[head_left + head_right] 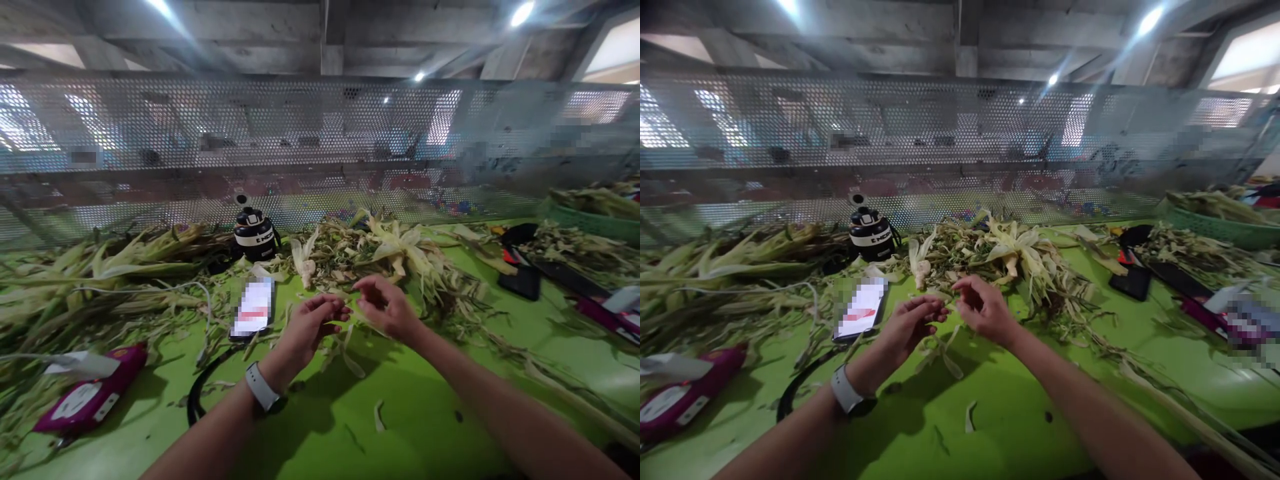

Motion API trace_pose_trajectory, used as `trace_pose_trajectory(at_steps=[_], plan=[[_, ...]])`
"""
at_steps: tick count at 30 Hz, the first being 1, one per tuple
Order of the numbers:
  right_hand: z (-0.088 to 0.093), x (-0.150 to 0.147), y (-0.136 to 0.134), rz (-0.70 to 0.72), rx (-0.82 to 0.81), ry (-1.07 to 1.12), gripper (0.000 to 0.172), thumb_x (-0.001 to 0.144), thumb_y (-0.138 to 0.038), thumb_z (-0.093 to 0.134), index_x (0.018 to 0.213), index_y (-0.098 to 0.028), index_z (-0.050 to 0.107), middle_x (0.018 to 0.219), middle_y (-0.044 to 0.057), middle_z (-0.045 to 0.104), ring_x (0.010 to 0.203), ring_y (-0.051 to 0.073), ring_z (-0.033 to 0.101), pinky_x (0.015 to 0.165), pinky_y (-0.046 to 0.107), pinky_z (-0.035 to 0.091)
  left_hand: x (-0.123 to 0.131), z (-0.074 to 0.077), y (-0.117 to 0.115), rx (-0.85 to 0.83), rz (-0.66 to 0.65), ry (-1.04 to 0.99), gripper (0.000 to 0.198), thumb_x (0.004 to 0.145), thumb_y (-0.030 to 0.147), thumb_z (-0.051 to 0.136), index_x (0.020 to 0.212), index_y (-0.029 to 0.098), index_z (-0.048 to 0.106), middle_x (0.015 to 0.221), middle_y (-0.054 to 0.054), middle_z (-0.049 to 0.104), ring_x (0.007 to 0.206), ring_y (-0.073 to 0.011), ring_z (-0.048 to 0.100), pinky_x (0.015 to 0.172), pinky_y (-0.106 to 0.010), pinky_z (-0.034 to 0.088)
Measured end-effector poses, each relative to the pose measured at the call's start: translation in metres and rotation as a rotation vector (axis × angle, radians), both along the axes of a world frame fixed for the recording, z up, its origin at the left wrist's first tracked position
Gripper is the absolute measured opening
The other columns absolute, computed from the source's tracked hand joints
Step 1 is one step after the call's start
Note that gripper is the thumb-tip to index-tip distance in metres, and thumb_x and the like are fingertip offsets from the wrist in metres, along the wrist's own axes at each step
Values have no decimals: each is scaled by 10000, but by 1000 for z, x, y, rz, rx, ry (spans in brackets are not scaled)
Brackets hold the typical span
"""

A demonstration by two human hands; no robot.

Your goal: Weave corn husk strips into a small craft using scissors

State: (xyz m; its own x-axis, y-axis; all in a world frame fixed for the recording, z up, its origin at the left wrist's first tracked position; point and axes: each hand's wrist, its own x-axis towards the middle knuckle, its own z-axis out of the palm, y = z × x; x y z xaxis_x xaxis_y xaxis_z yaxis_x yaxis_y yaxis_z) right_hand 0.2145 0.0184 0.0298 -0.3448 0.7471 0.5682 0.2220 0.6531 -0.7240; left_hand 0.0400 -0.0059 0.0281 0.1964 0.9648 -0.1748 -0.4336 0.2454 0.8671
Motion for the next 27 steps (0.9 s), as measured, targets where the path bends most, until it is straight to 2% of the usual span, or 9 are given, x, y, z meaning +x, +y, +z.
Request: trace_pose_trajectory(at_steps=[3, 5, 9, 14, 17, 20, 24, 27], plan=[[1, 1, -2, 46, 205, -143, 143, 809, -134, 582, 940, -186, 608, 722, -2, 534, 600, 117, 476, 520, 222, 388, -2, -4, 2, -9, -23, -75, 186, 624, 206, 778, 754, 141, 662, 664, -1, 671, 586, -78, 606, 474, -139, 424], [-1, 1, 0, 64, 282, -173, 98, 836, -145, 593, 919, -186, 623, 755, 16, 566, 652, 130, 510, 560, 230, 410, -2, -5, 3, -21, -42, -120, 168, 633, 198, 773, 737, 134, 658, 643, 6, 657, 549, -62, 577, 454, -131, 405], [-6, 1, 7, 82, 322, -168, 60, 879, -197, 591, 924, -180, 628, 790, 36, 599, 716, 146, 547, 622, 245, 440, -2, -4, 3, -63, -71, -168, 117, 671, 174, 740, 714, 111, 651, 607, 7, 627, 519, -53, 551, 447, -128, 405], [-8, 1, 12, 136, 338, -145, 111, 907, -245, 560, 868, -166, 629, 761, 44, 607, 710, 145, 567, 645, 249, 454, -1, 0, 2, -135, -96, -194, 37, 717, 104, 657, 683, 97, 643, 575, 5, 598, 490, -47, 538, 436, -123, 406], [-7, 0, 9, 93, 274, -167, 124, 908, -257, 550, 855, -163, 613, 764, 47, 608, 711, 148, 568, 645, 251, 449, 1, 1, 1, -153, -88, -185, 49, 727, 103, 627, 679, 100, 637, 575, -7, 606, 493, -56, 547, 440, -131, 411], [-8, -4, 3, 34, 125, -162, 94, 892, -244, 546, 850, -166, 579, 737, 27, 589, 653, 133, 540, 589, 236, 427, 3, 0, 0, -153, -56, -140, 48, 713, 143, 639, 678, 117, 622, 577, -14, 620, 507, -76, 564, 447, -149, 421], [-11, -8, -2, 34, -44, -96, 63, 862, -226, 537, 887, -170, 523, 697, -7, 544, 594, 109, 490, 539, 215, 396, 4, -1, -3, -94, -44, -84, 94, 668, 203, 681, 675, 147, 607, 612, -3, 637, 561, -99, 594, 468, -168, 440], [-14, -10, -2, 53, -134, -24, 225, 843, -223, 539, 1053, -168, 477, 698, -33, 495, 567, 97, 464, 522, 207, 391, 5, 0, -6, -38, -33, -17, 115, 657, 222, 707, 672, 162, 611, 643, 13, 647, 603, -104, 607, 483, -171, 447]])
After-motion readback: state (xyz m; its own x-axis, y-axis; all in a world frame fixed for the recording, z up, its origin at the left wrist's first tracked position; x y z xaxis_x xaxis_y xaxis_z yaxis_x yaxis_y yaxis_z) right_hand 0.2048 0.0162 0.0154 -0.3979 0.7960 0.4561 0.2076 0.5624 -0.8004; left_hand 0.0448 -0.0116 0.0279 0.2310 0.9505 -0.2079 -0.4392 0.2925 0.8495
